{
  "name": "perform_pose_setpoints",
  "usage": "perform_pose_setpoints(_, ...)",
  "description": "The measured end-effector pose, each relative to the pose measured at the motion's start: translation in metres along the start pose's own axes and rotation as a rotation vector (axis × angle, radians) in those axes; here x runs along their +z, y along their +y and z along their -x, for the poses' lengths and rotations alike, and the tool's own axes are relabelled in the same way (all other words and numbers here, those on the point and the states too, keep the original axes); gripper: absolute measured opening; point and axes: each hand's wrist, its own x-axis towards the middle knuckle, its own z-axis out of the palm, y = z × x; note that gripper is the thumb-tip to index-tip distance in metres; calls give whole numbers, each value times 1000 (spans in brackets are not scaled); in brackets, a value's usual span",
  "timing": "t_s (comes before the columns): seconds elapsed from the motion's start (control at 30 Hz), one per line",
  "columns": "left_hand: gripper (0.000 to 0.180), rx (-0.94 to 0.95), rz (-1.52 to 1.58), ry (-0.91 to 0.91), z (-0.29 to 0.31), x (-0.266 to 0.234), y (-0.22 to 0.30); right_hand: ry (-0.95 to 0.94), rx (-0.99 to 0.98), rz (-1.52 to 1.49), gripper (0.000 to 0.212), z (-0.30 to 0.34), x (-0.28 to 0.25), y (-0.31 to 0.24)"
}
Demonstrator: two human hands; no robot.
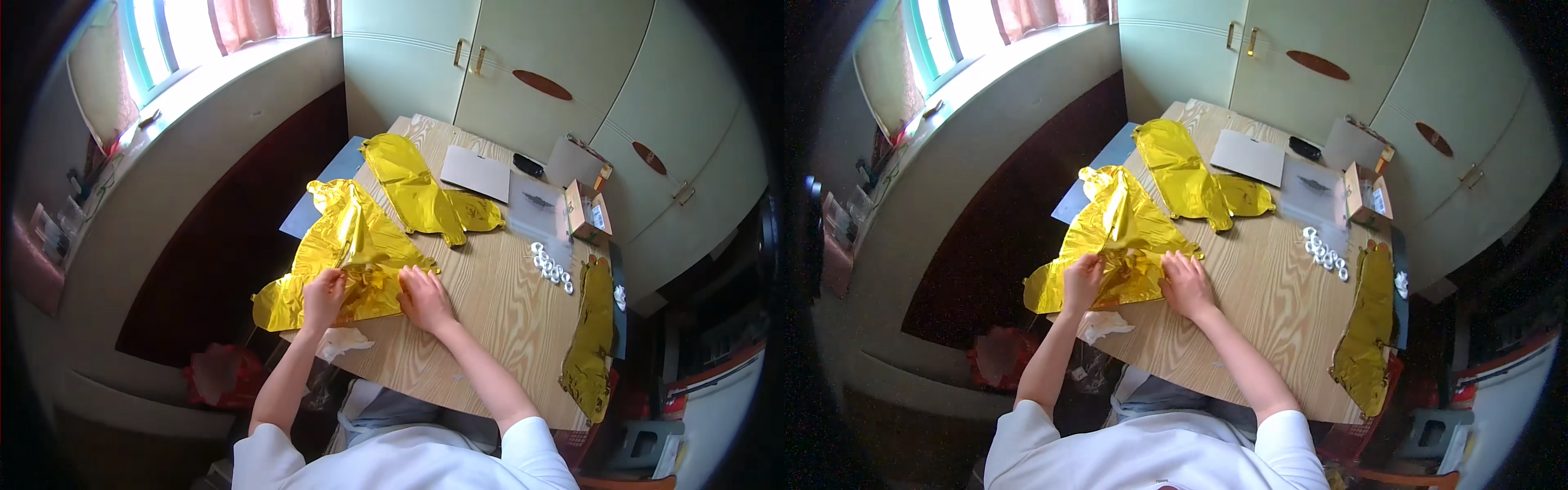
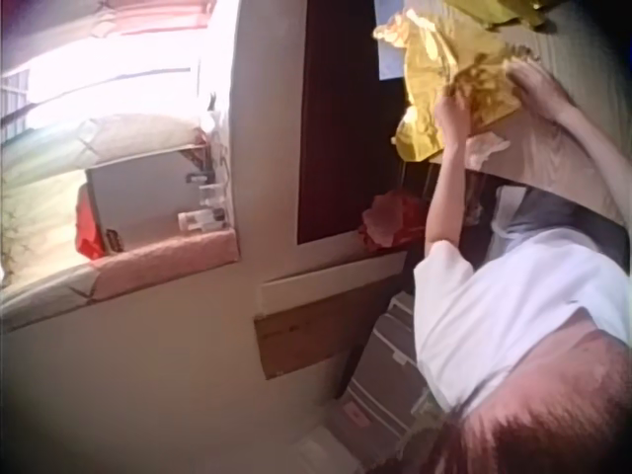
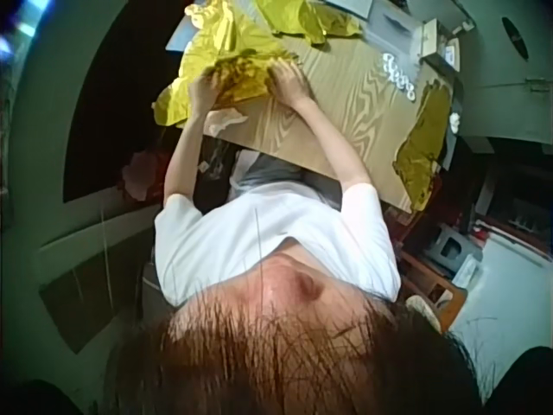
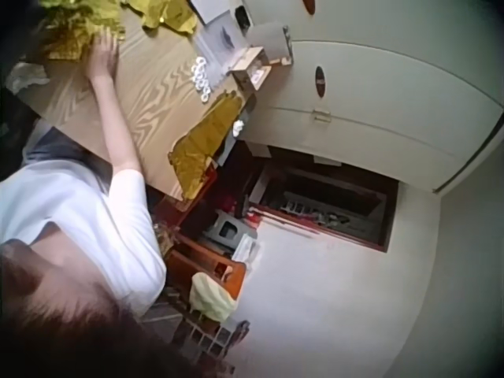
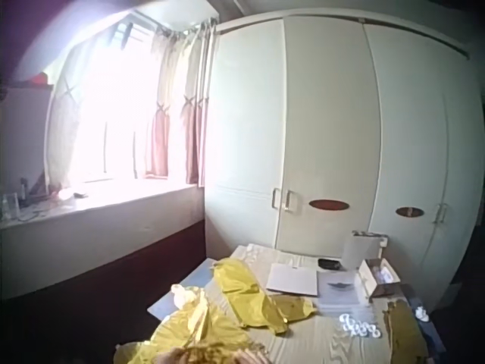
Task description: The recorder folds and organizes gold foil sheets on a table template.
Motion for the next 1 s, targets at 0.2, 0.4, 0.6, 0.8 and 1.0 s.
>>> perform_pose_setpoints(0.2, 19, 25, 84, 202, -22, -28, -19, -129, 18, 139, 55, 0, 1, -2)
perform_pose_setpoints(0.4, 23, 46, 197, 270, -87, -98, -12, -231, 46, 214, 63, 1, -11, -10)
perform_pose_setpoints(0.6, 29, -46, 263, 276, -175, -201, -55, -370, 110, 277, 75, -5, -19, -20)
perform_pose_setpoints(0.8, 30, -62, -9, 308, -250, -242, -98, -415, 159, 269, 77, -4, -27, -17)
perform_pose_setpoints(1.0, 37, 134, -437, 597, -323, -300, -138, -365, 133, 257, 78, -2, -17, -15)
